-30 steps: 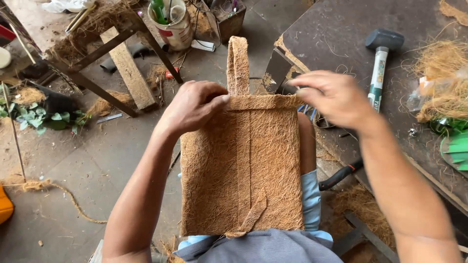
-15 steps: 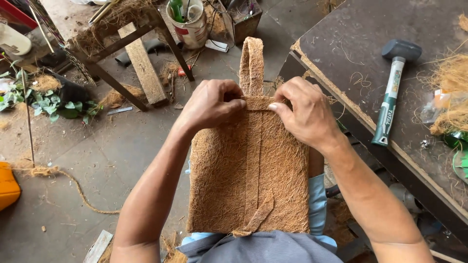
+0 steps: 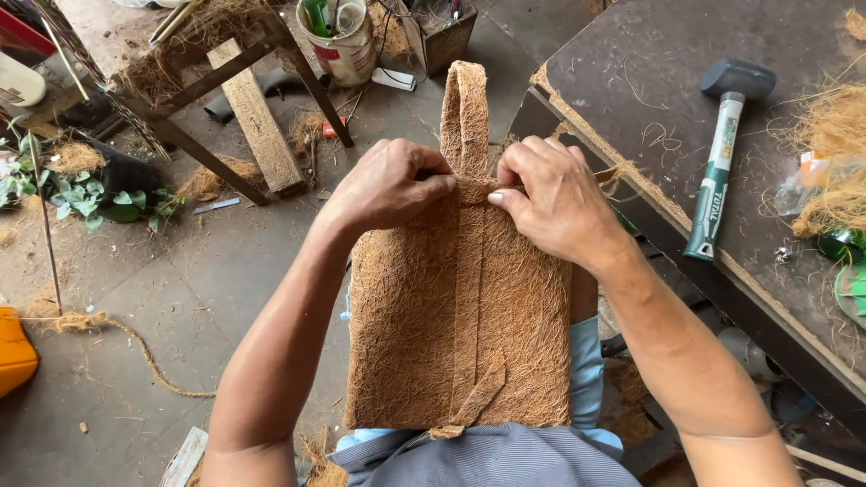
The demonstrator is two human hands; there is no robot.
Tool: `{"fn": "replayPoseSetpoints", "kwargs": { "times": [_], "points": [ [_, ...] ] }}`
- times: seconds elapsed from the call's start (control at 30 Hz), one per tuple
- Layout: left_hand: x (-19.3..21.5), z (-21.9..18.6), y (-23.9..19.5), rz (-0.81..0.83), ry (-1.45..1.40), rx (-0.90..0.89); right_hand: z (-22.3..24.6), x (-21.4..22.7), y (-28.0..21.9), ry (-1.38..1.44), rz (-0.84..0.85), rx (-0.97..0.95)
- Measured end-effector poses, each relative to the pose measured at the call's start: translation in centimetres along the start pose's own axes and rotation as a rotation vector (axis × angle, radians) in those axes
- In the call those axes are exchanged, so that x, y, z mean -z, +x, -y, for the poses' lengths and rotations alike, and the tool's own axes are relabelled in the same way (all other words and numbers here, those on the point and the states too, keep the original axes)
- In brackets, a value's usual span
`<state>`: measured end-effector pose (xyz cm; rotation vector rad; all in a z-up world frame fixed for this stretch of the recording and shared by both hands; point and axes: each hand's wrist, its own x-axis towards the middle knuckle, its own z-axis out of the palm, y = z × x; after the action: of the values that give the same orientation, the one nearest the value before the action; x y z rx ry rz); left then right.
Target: The person assembles a coconut fiber tote bag by folding and shaping the material, using a heat gun to soften edges, and attaching a handle strip. They trim excess material with scissors and press the handle into place.
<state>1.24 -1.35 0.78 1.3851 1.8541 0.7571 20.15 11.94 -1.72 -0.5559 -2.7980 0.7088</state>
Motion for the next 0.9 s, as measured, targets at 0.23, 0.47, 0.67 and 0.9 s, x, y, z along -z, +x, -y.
{"fn": "replayPoseSetpoints", "kwargs": {
  "times": [0.23,0.47,0.67,0.9],
  "points": [
    [0.3,-0.5,-0.3,-0.008,0.013,-0.015,-0.9,-0.7,0.4,0.24,0.056,-0.053],
    [-0.9,1.0,0.1,-0.06,-0.002,-0.062,-1.3,-0.9,0.4,0.309,0.036,-0.03],
    [-1.2,1.7,0.2,-0.086,-0.011,-0.092,-0.8,0.2,0.6,0.285,0.055,0.018],
    [-0.4,-0.2,-0.6,-0.031,0.001,-0.056,-1.2,0.0,0.3,0.279,0.092,0.023]
  ]
}}
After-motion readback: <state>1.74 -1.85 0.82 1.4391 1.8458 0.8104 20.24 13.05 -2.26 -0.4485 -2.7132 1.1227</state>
